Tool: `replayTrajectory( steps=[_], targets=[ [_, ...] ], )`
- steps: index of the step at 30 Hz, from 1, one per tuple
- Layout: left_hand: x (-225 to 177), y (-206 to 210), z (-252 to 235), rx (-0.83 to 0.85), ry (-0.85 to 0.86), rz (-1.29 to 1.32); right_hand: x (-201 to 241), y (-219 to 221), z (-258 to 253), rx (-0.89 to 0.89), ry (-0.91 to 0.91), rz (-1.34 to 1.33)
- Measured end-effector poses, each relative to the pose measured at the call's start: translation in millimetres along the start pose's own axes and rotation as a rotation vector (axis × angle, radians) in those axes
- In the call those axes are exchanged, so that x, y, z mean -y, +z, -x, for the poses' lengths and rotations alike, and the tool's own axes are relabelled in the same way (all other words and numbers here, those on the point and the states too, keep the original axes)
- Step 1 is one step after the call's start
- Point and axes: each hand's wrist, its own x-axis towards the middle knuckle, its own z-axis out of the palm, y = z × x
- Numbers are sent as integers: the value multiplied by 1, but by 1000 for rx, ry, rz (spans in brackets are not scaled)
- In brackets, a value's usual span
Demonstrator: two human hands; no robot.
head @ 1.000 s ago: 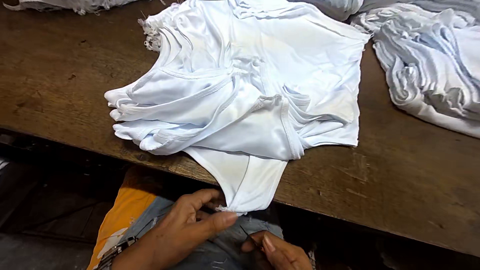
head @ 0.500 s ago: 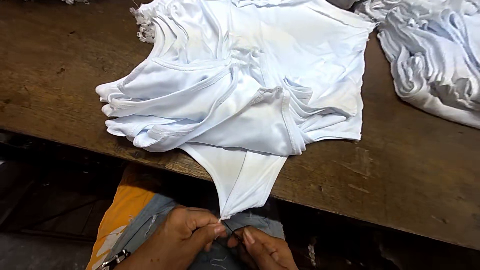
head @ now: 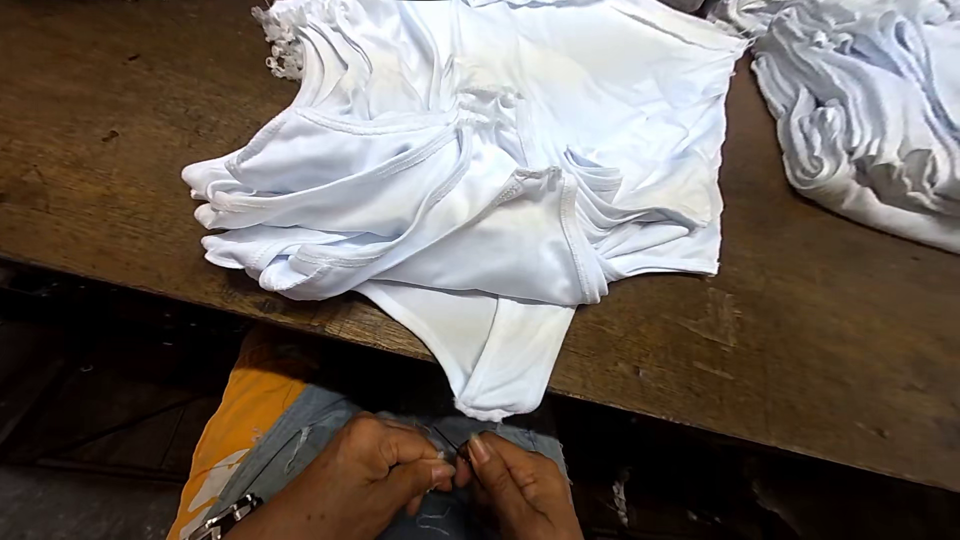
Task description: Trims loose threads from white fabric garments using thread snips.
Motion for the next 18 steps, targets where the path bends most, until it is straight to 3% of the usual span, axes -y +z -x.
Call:
replayTrajectory(
  steps=[3, 6, 11, 18],
  targets=[
    [2, 2, -7, -46, -131, 55, -3, -8, 5, 42, 10, -107],
    [-5, 4, -27, -106, -170, 312, -1, -29, 14, 75, 26, -172],
    [-22, 22, -50, -43, -337, 698, 3, -57, 31, 48, -16, -119],
    [-15, 18, -35, -28, -390, 663, 5, -63, 25, 82, 11, 102]
  ],
)
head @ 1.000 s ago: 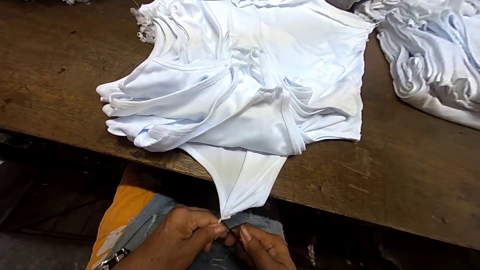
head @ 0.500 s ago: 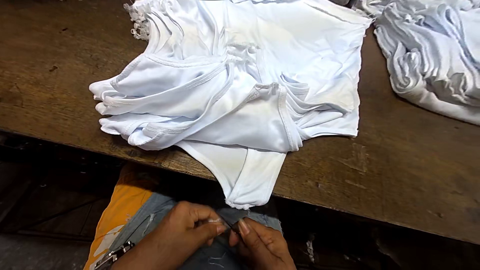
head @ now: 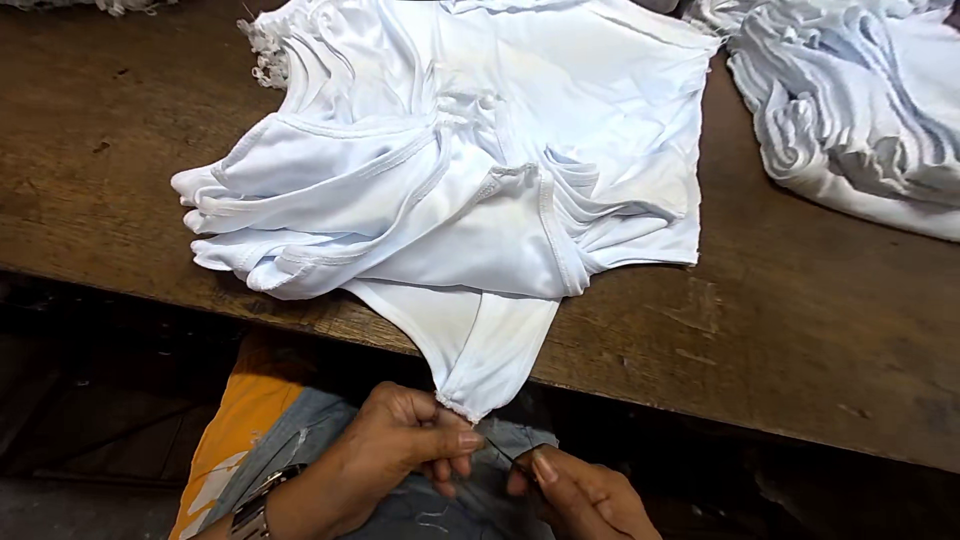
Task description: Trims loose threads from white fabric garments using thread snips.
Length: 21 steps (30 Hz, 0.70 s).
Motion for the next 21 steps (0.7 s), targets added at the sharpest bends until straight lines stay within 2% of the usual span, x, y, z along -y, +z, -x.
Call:
replayTrajectory(
  steps=[10, 16, 18, 21],
  targets=[
    [3, -6, 7, 75, 23, -38, 6, 5, -20, -7, 1, 54],
    [3, -5, 6, 79, 18, -70, 3, 8, -24, -83, -92, 279],
    [4, -5, 5, 39, 62, -168, 3, 6, -22, -109, -167, 308],
    [5, -3, 6, -53, 244, -415, 12, 0, -19, -200, -302, 335]
  ],
)
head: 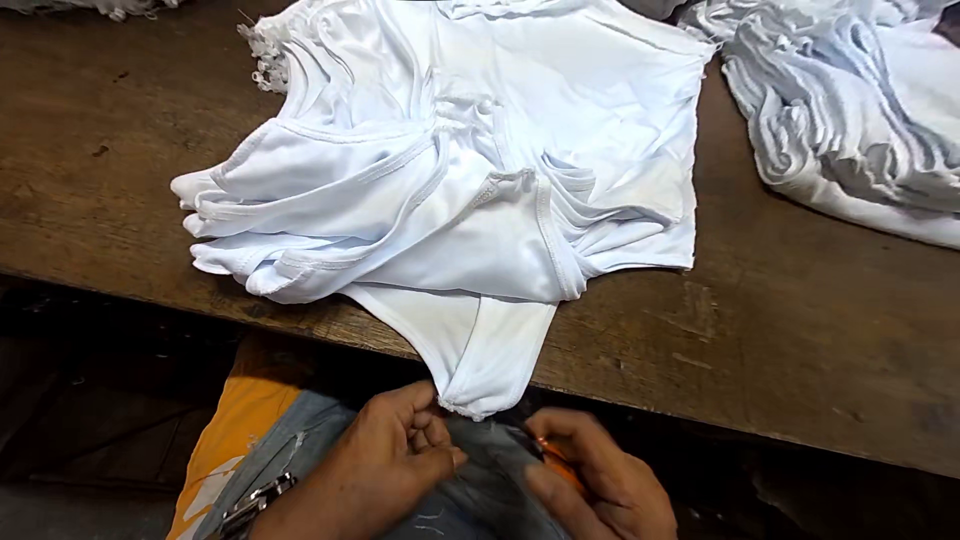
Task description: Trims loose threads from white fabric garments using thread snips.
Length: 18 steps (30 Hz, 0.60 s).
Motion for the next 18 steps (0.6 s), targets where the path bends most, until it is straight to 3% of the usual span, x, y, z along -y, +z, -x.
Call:
replayTrajectory(
  steps=[4, 8, 12, 18],
  targets=[
    [-18, 1, 1, -33, 281, -236, -2, 13, -17, -227, -198, 274],
    [-41, -6, -5, -75, 419, -347, 9, 7, -63, -268, -359, 260],
    [-56, -21, -6, -165, 500, -382, 58, -41, -123, -204, -287, 139],
    [-80, -56, -7, -264, 578, -579, 114, -96, -233, -291, -248, -86]
  ],
)
